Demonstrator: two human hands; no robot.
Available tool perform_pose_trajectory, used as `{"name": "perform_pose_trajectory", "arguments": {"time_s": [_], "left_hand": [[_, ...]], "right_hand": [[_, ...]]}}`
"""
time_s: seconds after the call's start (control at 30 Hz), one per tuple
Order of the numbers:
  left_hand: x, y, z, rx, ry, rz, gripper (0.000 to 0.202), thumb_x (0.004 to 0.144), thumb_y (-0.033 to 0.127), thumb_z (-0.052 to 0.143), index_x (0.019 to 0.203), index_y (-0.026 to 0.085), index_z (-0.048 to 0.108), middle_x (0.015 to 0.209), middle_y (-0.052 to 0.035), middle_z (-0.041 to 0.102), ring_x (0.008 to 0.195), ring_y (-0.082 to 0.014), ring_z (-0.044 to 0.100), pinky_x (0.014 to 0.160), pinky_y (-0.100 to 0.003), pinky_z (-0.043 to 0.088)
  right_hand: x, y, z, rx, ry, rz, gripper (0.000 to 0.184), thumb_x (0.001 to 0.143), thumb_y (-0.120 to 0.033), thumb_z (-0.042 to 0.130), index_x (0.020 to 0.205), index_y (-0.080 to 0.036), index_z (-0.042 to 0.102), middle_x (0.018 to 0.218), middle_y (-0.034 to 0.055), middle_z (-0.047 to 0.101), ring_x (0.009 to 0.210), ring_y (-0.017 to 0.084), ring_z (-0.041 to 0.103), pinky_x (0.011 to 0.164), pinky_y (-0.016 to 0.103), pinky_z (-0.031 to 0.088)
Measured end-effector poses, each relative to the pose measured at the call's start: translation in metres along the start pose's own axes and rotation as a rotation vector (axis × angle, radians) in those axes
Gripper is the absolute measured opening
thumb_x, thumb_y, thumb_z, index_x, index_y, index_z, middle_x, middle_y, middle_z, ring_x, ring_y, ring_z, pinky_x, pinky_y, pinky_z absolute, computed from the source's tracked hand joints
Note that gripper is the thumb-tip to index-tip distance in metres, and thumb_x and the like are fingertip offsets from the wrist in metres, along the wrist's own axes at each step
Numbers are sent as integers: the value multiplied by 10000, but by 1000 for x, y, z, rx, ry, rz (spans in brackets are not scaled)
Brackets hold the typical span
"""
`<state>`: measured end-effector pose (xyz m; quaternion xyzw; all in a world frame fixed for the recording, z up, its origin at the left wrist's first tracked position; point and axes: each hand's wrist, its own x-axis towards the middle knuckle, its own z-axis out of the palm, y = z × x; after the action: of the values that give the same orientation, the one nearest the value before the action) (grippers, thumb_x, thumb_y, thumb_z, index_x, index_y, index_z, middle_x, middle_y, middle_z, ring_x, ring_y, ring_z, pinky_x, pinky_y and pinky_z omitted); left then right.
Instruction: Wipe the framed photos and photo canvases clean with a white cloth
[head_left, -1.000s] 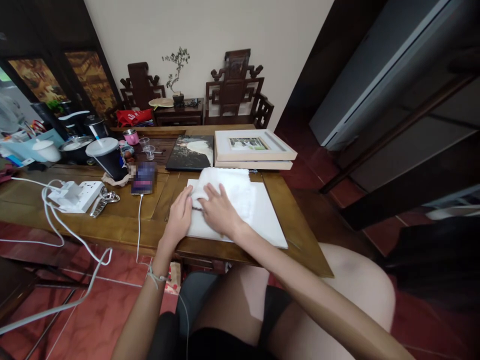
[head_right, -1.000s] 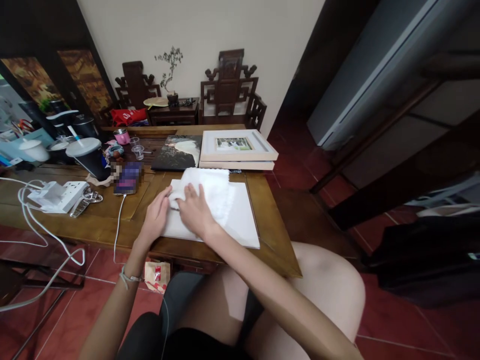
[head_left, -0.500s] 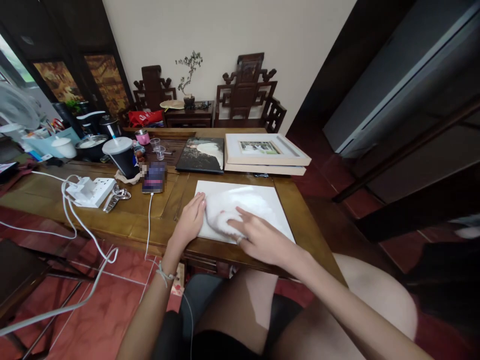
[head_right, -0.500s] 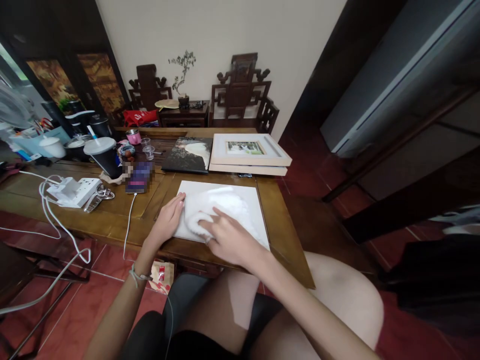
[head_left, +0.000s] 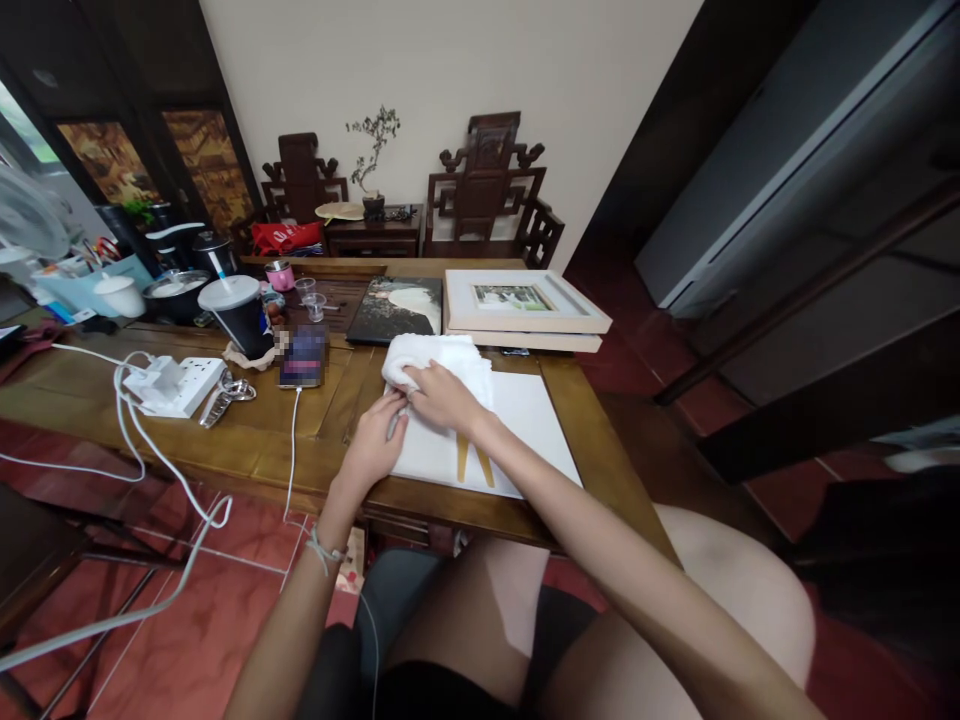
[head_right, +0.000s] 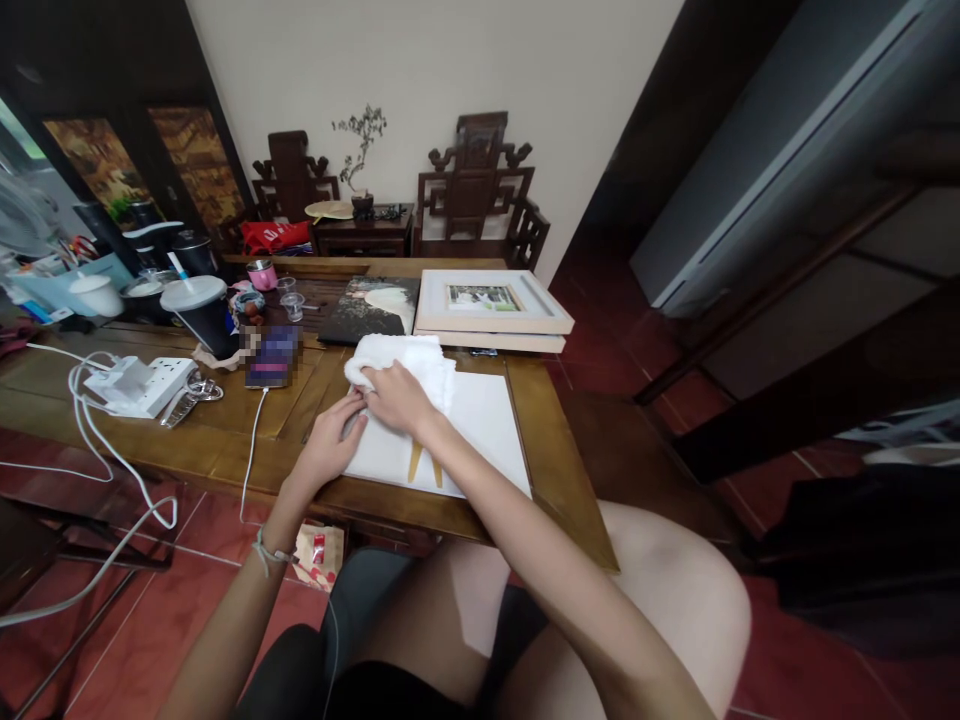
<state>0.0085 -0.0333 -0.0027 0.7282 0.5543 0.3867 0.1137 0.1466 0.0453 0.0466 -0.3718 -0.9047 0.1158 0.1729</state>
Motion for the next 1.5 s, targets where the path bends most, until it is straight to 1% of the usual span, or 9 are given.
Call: {"name": "perform_pose_trajectory", "arguments": {"time_s": [0.2, 0.33, 0.5, 0.67, 0.83, 0.97, 1.1, 1.27, 1.5], "left_hand": [[-1, -2, 2, -16, 3, -31, 325, 904, 167, 483, 1171, 115, 660, 1331, -153, 619, 1307, -251, 532, 1143, -440, 389], [-1, -2, 2, -22, 7, -28, 319, 908, 174, 483, 1172, 130, 656, 1337, -146, 616, 1305, -245, 534, 1140, -446, 392], [-1, -1, 1, -1, -12, -21, 339, 914, 188, 481, 1202, 105, 639, 1364, -172, 588, 1319, -258, 520, 1146, -459, 378], [0, 0, 0, 12, -26, -23, 355, 923, 220, 476, 1209, 86, 637, 1370, -184, 580, 1324, -269, 512, 1150, -463, 366], [0, 1, -1, 10, -42, -33, 361, 925, 234, 475, 1220, 100, 635, 1379, -169, 576, 1337, -258, 499, 1159, -457, 353], [1, 2, -2, 11, -38, -29, 359, 922, 241, 477, 1211, 104, 641, 1374, -168, 582, 1329, -250, 508, 1156, -442, 360], [1, 1, -3, 20, -29, -16, 350, 921, 255, 482, 1199, 120, 647, 1367, -160, 590, 1321, -247, 518, 1148, -442, 370], [2, 1, -3, 25, -37, -10, 343, 918, 251, 481, 1193, 132, 649, 1368, -154, 590, 1322, -248, 516, 1145, -460, 370], [2, 4, -4, 27, -44, -22, 358, 925, 264, 480, 1211, 118, 637, 1373, -160, 584, 1328, -249, 509, 1147, -444, 368]], "right_hand": [[-43, 45, -32, 22, 70, 131, 271, 951, -229, 359, 900, -205, 624, 889, 83, 722, 840, 263, 641, 792, 324, 457], [-86, 67, -44, -25, 115, 204, 261, 941, -253, 346, 862, -207, 590, 823, 98, 706, 807, 290, 637, 857, 413, 464], [-155, 43, -43, -155, 57, 55, 214, 841, -136, 389, 851, -204, 592, 1272, 142, 635, 1195, 339, 577, 949, 470, 458], [-209, 14, -56, -73, -68, -21, 275, 750, -72, 400, 834, -220, 615, 1354, 87, 600, 1338, 354, 469, 843, 423, 535], [-180, 48, -56, -29, -84, 30, 243, 859, -143, 407, 869, -220, 637, 1047, 97, 720, 1338, 346, 472, 928, 454, 513], [-122, 81, -44, -125, -60, 2, 249, 891, -142, 406, 982, -172, 635, 1293, 150, 636, 1320, 335, 495, 1123, 575, 299], [-97, 79, -36, -223, -43, 61, 286, 848, -97, 426, 1054, -124, 622, 1414, 188, 537, 1449, 347, 283, 1111, 686, 204], [-146, 41, -38, -233, -68, 48, 353, 748, -5, 420, 969, -150, 653, 1520, 157, 415, 1460, 375, 238, 1087, 695, 290], [-234, 26, -68, -66, 19, 54, 539, 732, -31, 457, 1151, -317, 639, 1456, -12, 518, 1289, 253, 539, 1030, 397, 516]]}}
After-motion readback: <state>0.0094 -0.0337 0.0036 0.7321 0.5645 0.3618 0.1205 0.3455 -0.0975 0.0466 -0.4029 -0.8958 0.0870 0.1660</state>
